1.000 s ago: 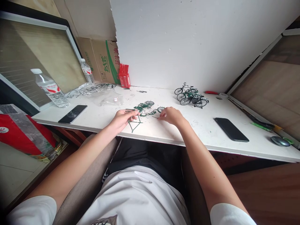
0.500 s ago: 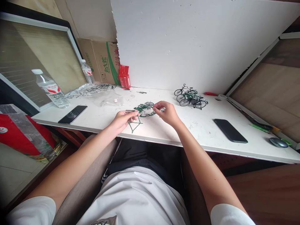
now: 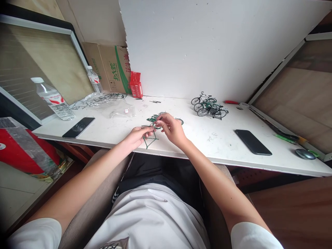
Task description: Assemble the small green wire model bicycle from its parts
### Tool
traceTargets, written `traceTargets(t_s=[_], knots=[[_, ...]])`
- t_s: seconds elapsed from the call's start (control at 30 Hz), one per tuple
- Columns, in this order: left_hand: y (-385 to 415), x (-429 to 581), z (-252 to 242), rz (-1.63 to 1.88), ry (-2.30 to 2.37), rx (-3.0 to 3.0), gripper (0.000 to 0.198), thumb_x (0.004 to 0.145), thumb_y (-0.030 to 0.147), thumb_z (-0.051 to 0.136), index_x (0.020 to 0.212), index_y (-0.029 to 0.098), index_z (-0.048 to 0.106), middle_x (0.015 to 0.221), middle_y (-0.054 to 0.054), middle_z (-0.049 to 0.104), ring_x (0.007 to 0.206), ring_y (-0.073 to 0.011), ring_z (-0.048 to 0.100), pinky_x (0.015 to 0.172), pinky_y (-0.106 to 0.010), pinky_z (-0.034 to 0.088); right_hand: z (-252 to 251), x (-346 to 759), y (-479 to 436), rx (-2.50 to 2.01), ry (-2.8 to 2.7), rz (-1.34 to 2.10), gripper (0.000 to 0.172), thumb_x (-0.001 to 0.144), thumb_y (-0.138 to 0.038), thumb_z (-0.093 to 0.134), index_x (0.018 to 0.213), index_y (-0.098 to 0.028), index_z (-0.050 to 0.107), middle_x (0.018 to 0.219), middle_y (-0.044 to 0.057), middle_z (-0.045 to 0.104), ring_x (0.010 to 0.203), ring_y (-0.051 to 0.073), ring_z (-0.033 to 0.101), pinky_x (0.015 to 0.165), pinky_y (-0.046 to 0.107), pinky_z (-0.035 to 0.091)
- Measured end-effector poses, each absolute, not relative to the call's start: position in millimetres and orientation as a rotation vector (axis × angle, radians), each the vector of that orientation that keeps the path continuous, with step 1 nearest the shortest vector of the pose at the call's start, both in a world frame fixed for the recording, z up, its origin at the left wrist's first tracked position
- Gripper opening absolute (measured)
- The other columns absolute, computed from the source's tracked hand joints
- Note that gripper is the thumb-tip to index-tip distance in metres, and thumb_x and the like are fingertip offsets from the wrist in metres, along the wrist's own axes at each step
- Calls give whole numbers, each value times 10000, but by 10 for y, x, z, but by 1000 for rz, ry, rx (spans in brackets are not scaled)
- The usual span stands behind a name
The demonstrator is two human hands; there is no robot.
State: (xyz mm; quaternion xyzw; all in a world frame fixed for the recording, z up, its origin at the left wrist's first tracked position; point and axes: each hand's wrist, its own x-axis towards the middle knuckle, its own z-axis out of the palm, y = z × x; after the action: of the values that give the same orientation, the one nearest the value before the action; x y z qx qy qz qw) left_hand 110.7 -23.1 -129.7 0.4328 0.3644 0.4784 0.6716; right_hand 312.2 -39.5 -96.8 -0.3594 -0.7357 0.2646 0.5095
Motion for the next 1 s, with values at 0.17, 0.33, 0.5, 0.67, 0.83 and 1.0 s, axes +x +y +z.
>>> traceTargets(t_s=[0.17, 0.33, 0.5, 0.67, 0.83, 1.0], knots=[[-240, 1129, -1301, 1075, 833, 958, 265, 676, 303, 929, 828, 117, 818, 907, -113, 789, 736, -113, 602, 616, -251, 376, -1004, 3125, -382, -862, -1817, 588, 402, 1042, -661, 600, 1122, -268, 618, 1032, 61, 814, 897, 229, 818, 717, 344, 669], [-253, 1154, -1286, 1070, 822, 925, 254, 667, 273, 930, 826, 110, 818, 914, -115, 788, 757, -119, 608, 642, -258, 388, -1009, 3147, -369, -844, -1878, 515, 342, 1069, -603, 593, 1114, -264, 617, 1009, 60, 813, 893, 233, 820, 769, 364, 670], [-261, 1160, -1265, 1058, 839, 907, 222, 677, 250, 914, 814, 103, 819, 891, -112, 781, 745, -118, 591, 638, -272, 362, -1006, 3158, -360, -824, -1900, 500, 304, 1075, -568, 600, 1107, -266, 622, 997, 54, 809, 879, 235, 822, 717, 353, 671], [-263, 1167, -1258, 1053, 857, 887, 177, 684, 222, 897, 787, 104, 814, 843, -104, 770, 719, -116, 577, 635, -283, 350, -1000, 3164, -362, -854, -1919, 524, 327, 1076, -591, 580, 1111, -269, 622, 1002, 53, 807, 889, 239, 828, 634, 326, 668], [-269, 1171, -1253, 1055, 863, 876, 162, 690, 211, 892, 786, 105, 816, 841, -106, 774, 728, -121, 594, 640, -282, 356, -1001, 3168, -364, -855, -1932, 513, 334, 1084, -590, 563, 1115, -263, 624, 993, 57, 805, 903, 236, 827, 616, 307, 667], [-266, 1170, -1258, 1058, 860, 890, 179, 680, 226, 909, 778, 117, 808, 818, -97, 769, 710, -119, 585, 636, -282, 367, -1005, 3164, -368, -854, -1946, 478, 315, 1095, -562, 554, 1124, -257, 627, 982, 60, 801, 906, 237, 826, 597, 298, 655]])
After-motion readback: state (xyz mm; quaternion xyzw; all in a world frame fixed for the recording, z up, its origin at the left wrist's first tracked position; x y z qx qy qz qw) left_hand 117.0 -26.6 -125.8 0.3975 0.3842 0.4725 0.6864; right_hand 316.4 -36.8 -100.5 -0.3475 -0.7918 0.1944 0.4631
